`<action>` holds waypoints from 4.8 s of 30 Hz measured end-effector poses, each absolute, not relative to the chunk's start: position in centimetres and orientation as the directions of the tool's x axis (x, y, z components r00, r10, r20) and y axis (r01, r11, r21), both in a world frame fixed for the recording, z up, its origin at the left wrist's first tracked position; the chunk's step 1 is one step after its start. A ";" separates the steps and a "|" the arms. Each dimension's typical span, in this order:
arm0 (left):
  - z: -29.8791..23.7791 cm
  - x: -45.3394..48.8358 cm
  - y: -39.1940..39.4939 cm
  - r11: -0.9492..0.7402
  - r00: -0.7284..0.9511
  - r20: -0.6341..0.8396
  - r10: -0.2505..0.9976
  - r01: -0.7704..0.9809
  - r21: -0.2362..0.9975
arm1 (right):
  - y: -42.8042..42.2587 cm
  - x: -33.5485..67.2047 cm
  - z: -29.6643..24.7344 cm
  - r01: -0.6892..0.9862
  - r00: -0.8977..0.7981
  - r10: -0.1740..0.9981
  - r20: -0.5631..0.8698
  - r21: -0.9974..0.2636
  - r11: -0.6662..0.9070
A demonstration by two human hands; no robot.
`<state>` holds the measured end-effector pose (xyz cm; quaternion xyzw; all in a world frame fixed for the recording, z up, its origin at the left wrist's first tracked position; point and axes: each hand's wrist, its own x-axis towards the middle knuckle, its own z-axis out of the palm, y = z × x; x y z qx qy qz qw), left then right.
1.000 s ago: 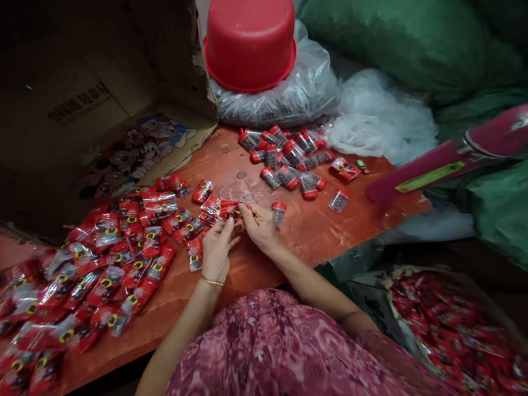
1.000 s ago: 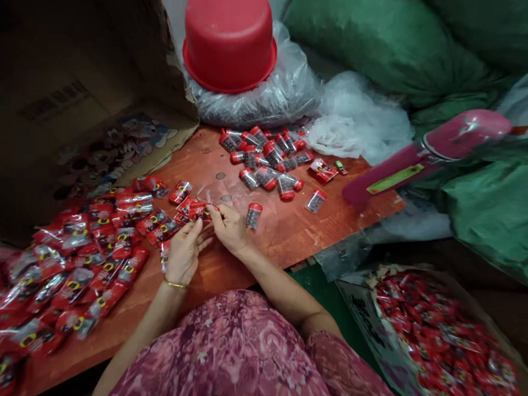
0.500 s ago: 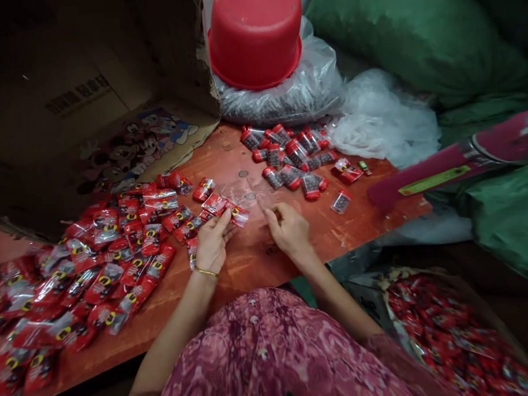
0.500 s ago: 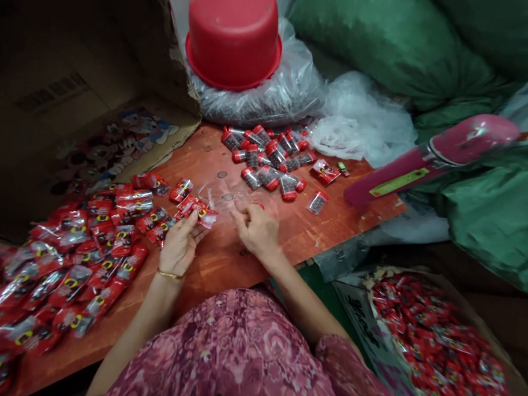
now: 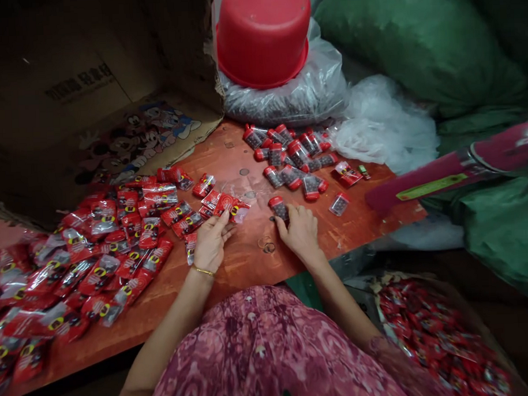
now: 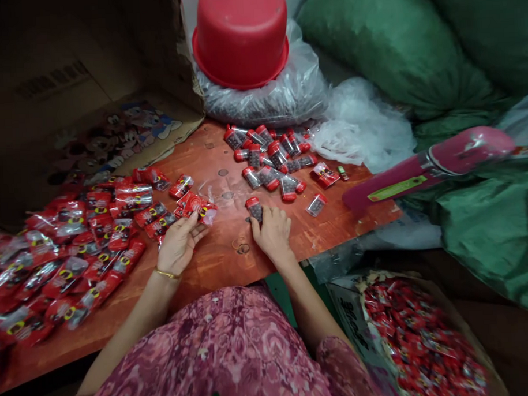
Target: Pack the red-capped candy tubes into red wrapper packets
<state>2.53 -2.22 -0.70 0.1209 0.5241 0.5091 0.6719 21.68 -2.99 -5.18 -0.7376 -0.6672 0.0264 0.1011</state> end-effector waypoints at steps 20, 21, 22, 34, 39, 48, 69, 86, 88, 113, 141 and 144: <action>-1.1 2.6 -3.2 0.342 -0.088 -0.392 0.916 -0.337 0.877 | -5.9 20.2 -1.1 0.300 -0.137 0.985 0.103 -0.943 0.140; -1.2 2.5 -3.3 0.326 -0.088 -0.368 0.926 -0.309 0.893 | -5.8 20.1 -1.3 0.289 -0.123 0.989 0.087 -0.950 0.119; -1.2 2.4 -3.3 0.315 -0.086 -0.353 0.931 -0.294 0.902 | -5.8 19.9 -1.5 0.274 -0.111 0.991 0.069 -0.957 0.098; -0.8 3.7 -3.1 0.285 -0.091 -0.359 0.929 -0.444 0.849 | -5.9 18.0 -3.1 0.087 -0.037 0.998 0.041 -0.995 0.045; -1.3 4.4 -3.7 0.355 -0.049 -0.412 0.910 -0.422 0.834 | -5.5 17.1 -3.1 0.035 0.052 0.999 0.011 -0.999 0.009; -0.9 2.5 -2.6 0.369 -0.033 -0.412 0.911 -0.385 0.846 | -5.1 17.2 -3.4 0.043 0.080 0.997 0.005 -0.999 0.002; -1.4 2.4 -1.8 0.181 -0.151 -0.178 0.972 0.002 0.984 | 9.2 21.1 -2.6 0.963 -0.204 0.939 0.277 -0.113 0.243; 0.9 3.8 -0.9 0.271 -0.026 -0.288 0.957 -0.271 0.924 | -1.8 19.0 -1.7 0.016 -0.063 0.994 0.085 -0.996 0.087; 0.6 4.1 -1.4 0.345 -0.004 -0.383 0.924 -0.427 0.836 | -3.1 18.1 -2.5 -0.060 -0.122 0.992 0.038 -0.998 0.031; -2.0 3.5 -2.3 0.319 -0.140 -0.411 0.901 -0.428 0.846 | -3.3 16.0 -3.0 0.656 -0.063 0.845 0.532 -0.616 0.436; -0.7 1.9 -2.8 0.490 -0.050 -0.606 0.794 -0.537 0.687 | -0.4 23.5 -7.2 0.876 -0.208 0.909 0.362 -0.344 0.338; -0.7 1.9 -3.0 0.463 -0.064 -0.584 0.809 -0.543 0.701 | -1.6 22.9 -6.1 0.735 -0.072 0.933 0.352 -0.614 0.288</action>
